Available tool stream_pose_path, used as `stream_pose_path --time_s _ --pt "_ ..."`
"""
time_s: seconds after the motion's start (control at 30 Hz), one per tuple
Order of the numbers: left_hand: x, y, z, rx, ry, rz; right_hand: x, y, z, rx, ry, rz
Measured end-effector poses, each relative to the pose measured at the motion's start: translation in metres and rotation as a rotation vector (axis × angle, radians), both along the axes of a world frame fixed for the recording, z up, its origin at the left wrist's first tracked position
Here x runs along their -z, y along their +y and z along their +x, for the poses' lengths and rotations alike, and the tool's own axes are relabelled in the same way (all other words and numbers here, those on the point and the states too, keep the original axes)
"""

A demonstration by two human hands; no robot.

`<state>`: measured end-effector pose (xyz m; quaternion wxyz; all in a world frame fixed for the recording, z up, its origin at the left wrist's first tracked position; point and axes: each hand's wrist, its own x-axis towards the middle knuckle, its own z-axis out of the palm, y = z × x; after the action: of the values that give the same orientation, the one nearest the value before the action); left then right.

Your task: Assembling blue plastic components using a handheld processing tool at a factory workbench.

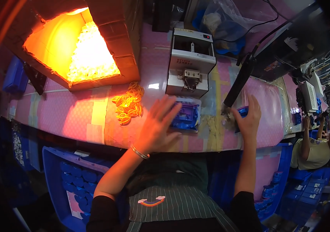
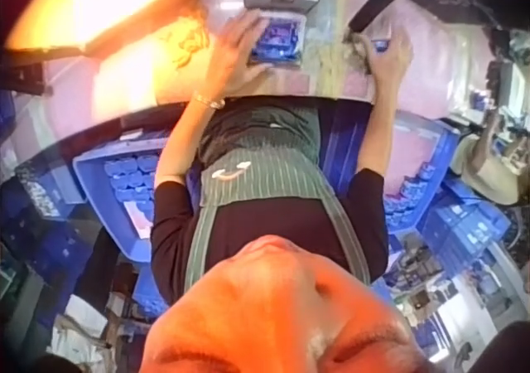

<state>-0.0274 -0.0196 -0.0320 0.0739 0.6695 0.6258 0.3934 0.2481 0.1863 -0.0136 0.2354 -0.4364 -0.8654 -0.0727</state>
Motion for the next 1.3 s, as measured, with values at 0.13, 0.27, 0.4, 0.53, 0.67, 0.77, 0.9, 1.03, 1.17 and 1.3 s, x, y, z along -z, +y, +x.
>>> stream_pose_path --time_s 0.13,0.27,0.4,0.53,0.67,0.77,0.9,1.03,1.17,1.3 --pt "0.008 -0.009 0.044 -0.015 0.172 -0.028 0.002 0.021 -0.053 -0.033 0.691 -0.270" --pt "0.016 0.008 0.043 -0.085 0.106 -0.008 0.004 0.058 -0.084 -0.064 0.963 -0.491" --pt "0.021 0.005 0.049 -0.125 0.146 0.028 -0.024 0.034 -0.117 -0.051 1.032 -0.770" --pt "0.021 0.006 0.051 -0.170 0.153 0.046 -0.075 -0.006 -0.152 -0.254 1.200 -0.643" --pt "0.022 0.005 0.046 -0.165 0.141 0.065 -0.102 -0.029 -0.189 -0.489 1.324 -0.651" --pt "0.022 0.006 0.047 -0.142 0.123 0.023 -0.102 -0.033 -0.208 -0.572 1.340 -0.642" --pt "0.021 0.007 0.048 -0.139 0.099 0.023 -0.066 -0.023 -0.222 -0.562 1.254 -0.407" --pt "0.023 0.005 0.045 -0.138 0.118 0.022 -0.078 -0.033 -0.221 -0.536 1.113 -0.466" --pt "0.024 0.006 0.046 -0.141 0.102 0.045 -0.080 -0.062 -0.207 -0.542 1.263 -0.785" --pt "0.023 0.006 0.045 -0.143 0.115 0.036 -0.062 -0.068 -0.204 -0.533 1.258 -0.826"
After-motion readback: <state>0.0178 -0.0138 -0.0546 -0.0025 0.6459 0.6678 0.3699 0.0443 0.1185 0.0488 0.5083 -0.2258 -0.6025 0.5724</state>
